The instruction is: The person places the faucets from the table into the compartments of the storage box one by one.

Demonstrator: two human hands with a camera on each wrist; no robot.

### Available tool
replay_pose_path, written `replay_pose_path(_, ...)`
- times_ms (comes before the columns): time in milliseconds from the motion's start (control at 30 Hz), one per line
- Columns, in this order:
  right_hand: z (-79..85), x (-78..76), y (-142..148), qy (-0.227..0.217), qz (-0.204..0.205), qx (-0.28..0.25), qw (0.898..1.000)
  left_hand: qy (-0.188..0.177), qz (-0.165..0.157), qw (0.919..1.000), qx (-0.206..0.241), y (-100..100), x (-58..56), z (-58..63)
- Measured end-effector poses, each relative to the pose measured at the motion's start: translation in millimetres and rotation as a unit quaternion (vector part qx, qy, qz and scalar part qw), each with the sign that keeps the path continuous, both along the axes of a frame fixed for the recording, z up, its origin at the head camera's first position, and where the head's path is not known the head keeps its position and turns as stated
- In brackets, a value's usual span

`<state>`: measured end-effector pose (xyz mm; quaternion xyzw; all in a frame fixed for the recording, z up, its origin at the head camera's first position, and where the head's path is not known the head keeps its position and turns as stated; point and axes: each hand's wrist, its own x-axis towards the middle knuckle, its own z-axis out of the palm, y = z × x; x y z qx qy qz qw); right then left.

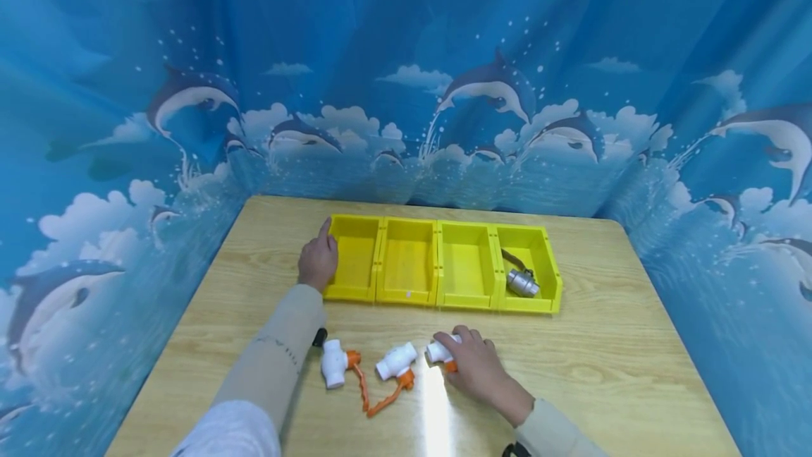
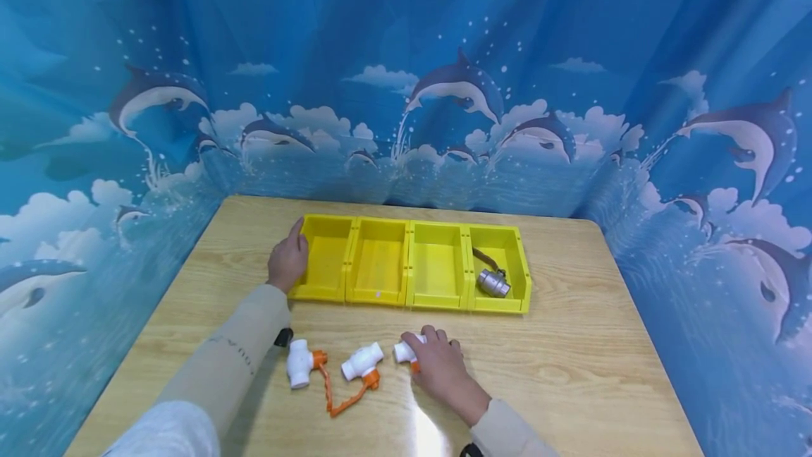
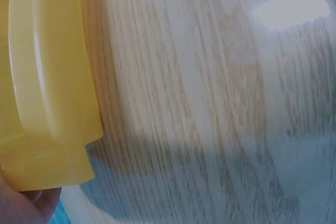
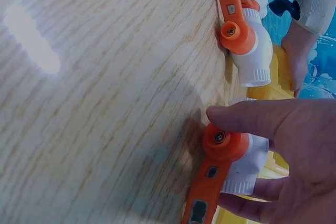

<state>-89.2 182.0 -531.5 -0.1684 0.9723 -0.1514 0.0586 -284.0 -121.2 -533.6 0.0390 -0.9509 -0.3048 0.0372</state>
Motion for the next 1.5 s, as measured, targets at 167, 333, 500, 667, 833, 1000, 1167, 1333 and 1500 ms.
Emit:
replay_pose_path(167, -0.2, -0.2, 1, -0.002, 0.002, 0.003, 1.0, -0.01, 0.005, 0.9999, 0.001, 1, 0.2, 0.9)
replay_pose_path(333, 1.8, -0.6, 1, -0.003, 0.01, 0.006, 1.0, -0.013, 0.005, 0.9999, -0.002, 2, 1.0, 2.1)
replay_pose_path(500, 5.1, -0.2, 0, -0.013, 0.019, 0.002, 1.0, -0.009, 0.007, 0.9999, -0.004, 1, 1.6, 2.0)
replay_pose_path(667, 5.6, 0.5, 0, -0.022, -0.007, 0.01, 1.0, -0.01, 0.012, 0.9999, -0.007, 1, 1.3, 0.4)
replay_pose_path(833, 7.8, 0.0, -3, -0.013, -0.082, 0.048, 0.995, -0.007, 0.007, 0.9999, -0.009, 1, 0.6, -0.3)
replay_pose_path(1000, 16.3, -0.7, -5, -0.043, -0.133, 0.054, 0.989, -0.005, 0.007, 0.9999, -0.014, 1, 0.3, -1.7)
replay_pose_path(1167, 24.6, -1.4, 3, -0.102, -0.18, 0.04, 0.978, -0.001, 0.005, 0.9999, -0.012, 1, -0.1, -5.7)
replay_pose_path(1333, 26.8, -4.2, 9, -0.131, -0.195, 0.034, 0.971, 0.007, 0.01, 0.9997, -0.019, 1, -1.2, -7.8)
replay_pose_path(1500, 19.9, -8.0, 5, -0.097, -0.186, 0.014, 0.978, 0.004, 0.011, 0.9997, -0.02, 0, -0.7, -5.6)
